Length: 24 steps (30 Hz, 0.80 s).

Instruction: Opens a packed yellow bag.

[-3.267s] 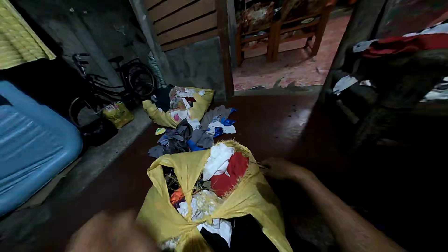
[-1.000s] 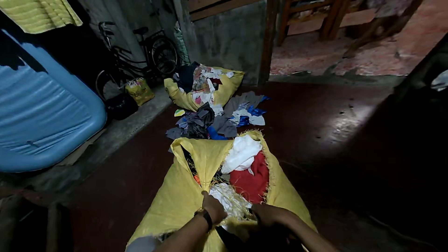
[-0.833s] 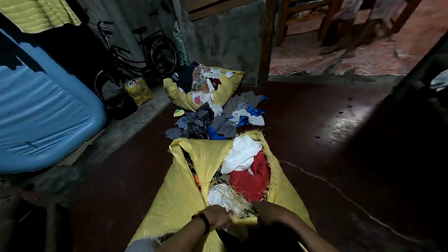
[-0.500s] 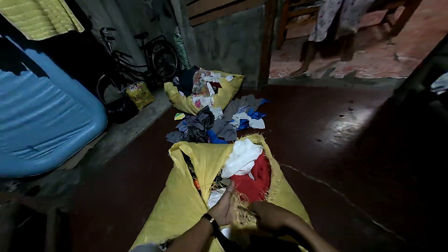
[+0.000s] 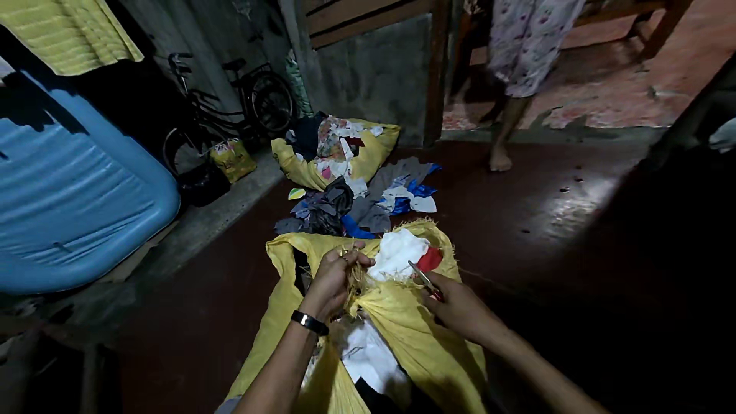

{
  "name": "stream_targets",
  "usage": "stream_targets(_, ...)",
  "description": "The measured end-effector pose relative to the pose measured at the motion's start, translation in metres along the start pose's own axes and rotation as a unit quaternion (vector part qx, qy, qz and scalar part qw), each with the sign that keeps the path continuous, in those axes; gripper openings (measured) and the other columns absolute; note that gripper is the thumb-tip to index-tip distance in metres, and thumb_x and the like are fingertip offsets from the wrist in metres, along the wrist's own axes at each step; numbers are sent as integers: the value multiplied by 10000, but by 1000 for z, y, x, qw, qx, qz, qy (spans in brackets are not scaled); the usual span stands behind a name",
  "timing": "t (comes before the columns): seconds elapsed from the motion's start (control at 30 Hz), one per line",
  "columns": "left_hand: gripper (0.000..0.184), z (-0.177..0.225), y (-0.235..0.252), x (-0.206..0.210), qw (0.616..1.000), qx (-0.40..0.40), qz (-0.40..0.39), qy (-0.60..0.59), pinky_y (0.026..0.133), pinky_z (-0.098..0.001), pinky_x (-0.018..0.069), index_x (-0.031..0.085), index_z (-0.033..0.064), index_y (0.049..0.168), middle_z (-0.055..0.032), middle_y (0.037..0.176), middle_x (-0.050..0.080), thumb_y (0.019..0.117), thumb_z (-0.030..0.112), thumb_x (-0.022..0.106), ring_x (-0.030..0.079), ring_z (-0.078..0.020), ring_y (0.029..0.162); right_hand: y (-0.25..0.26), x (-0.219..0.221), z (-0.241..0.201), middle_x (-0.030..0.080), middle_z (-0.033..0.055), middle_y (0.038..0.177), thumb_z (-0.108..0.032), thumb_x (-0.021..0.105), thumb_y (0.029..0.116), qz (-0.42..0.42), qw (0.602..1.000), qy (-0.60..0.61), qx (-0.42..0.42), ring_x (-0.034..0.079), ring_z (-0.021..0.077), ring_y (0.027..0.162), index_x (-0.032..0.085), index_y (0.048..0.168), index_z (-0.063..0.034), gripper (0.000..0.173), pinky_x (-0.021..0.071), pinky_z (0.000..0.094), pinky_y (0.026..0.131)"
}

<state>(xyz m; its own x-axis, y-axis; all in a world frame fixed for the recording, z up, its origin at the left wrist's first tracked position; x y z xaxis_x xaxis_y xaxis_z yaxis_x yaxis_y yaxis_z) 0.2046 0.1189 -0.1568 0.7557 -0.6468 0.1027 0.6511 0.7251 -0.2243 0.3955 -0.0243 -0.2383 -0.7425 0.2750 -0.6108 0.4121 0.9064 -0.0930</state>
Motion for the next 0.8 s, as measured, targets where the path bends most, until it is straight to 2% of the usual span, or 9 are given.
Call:
stream_targets(0.13, 356, 12, -12, 8, 998, 43, -28, 26, 782, -337, 556, 573, 134, 1395, -90, 1081, 710, 1099, 238, 406, 670, -164, 914, 0, 2, -7, 679, 100, 901, -115, 658, 982, 27, 996, 78, 17, 645, 223, 659, 670, 1198, -89, 218, 575, 455, 598)
stream_targets(0.23, 366, 11, -21, 13, 993, 67, -76, 53, 791, -340, 563, 548, 131, 1418, -97, 1095, 708, 1097, 223, 398, 672, -168, 924, -3, 7, -19, 687, 132, 976, -204, 758, 936, 13, 977, 206, 44, 639, 220, 611, 601, 1355, -93, 461, 585, 416, 559)
stream_targets(0.3, 376, 8, -25, 16, 985, 78, -123, 94, 861, -371, 566, 531, 118, 1444, -105, 1125, 713, 1099, 205, 410, 682, -184, 980, -5, 12, -29, 669, 113, 886, -217, 792, 909, -33, 953, 294, 63, 621, 189, 583, 509, 1458, -131, 624, 568, 353, 531)
stream_targets(0.37, 388, 4, -28, 23, 978, 80, -146, 129, 890, -370, 570, 519, 120, 1469, -97, 1149, 717, 1088, 178, 469, 691, -175, 993, -8, 22, -35, 671, 98, 827, -170, 751, 935, -111, 919, 368, 85, 654, 191, 600, 517, 1403, -142, 524, 590, 348, 557)
stream_targets(0.47, 481, -3, -26, 27, 969, 70, -171, 163, 955, -360, 552, 408, 112, 1546, -80, 1259, 693, 1076, 161, 498, 681, -162, 1070, -13, 39, -35, 671, 83, 765, -58, 670, 970, -168, 864, 455, 137, 674, 191, 603, 570, 1225, -56, 273, 614, 357, 577)
stream_targets(0.53, 531, -6, -18, 19, 951, 56, -190, 239, 998, -360, 531, 376, 96, 1567, -73, 1341, 656, 1069, 208, 523, 659, -151, 1134, -15, 42, -34, 659, 73, 764, -48, 659, 970, -184, 847, 474, 156, 657, 177, 594, 575, 1237, -57, 280, 603, 344, 565)
stream_targets(0.6, 485, -12, -4, 5, 921, 67, -202, 325, 1016, -389, 531, 478, 50, 1502, -118, 1338, 645, 1054, 221, 551, 656, -177, 1146, -18, 38, -36, 697, 77, 838, -78, 637, 992, -216, 835, 482, 156, 659, 157, 605, 568, 1232, -71, 250, 595, 314, 563)
stream_targets(0.67, 360, -14, 5, -6, 901, 56, -220, 369, 995, -397, 532, 613, 31, 1358, -129, 1263, 673, 1045, 204, 567, 662, -183, 1105, -21, 35, -38, 708, 71, 876, -84, 616, 1005, -234, 831, 477, 167, 650, 135, 606, 613, 1174, -50, 173, 584, 288, 550)
stream_targets(0.8, 313, -13, 19, -27, 929, -10, -201, 310, 855, -398, 596, 648, 71, 1324, -111, 1186, 687, 1040, 192, 593, 692, -184, 976, -23, 29, -41, 652, 58, 753, -113, 636, 1005, -154, 851, 453, 215, 639, 149, 584, 624, 1067, -34, 101, 583, 312, 541)
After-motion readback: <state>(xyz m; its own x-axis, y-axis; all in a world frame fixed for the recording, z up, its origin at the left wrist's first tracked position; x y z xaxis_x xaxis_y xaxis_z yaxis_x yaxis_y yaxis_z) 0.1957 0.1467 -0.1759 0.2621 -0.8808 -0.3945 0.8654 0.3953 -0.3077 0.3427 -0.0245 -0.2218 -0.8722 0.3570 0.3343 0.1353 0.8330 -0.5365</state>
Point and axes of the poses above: each hand's wrist, its own y-axis towards the middle knuckle, its own x-axis out of the palm, z = x × y, the point moved 1 cm from there along y, towards the middle knuckle
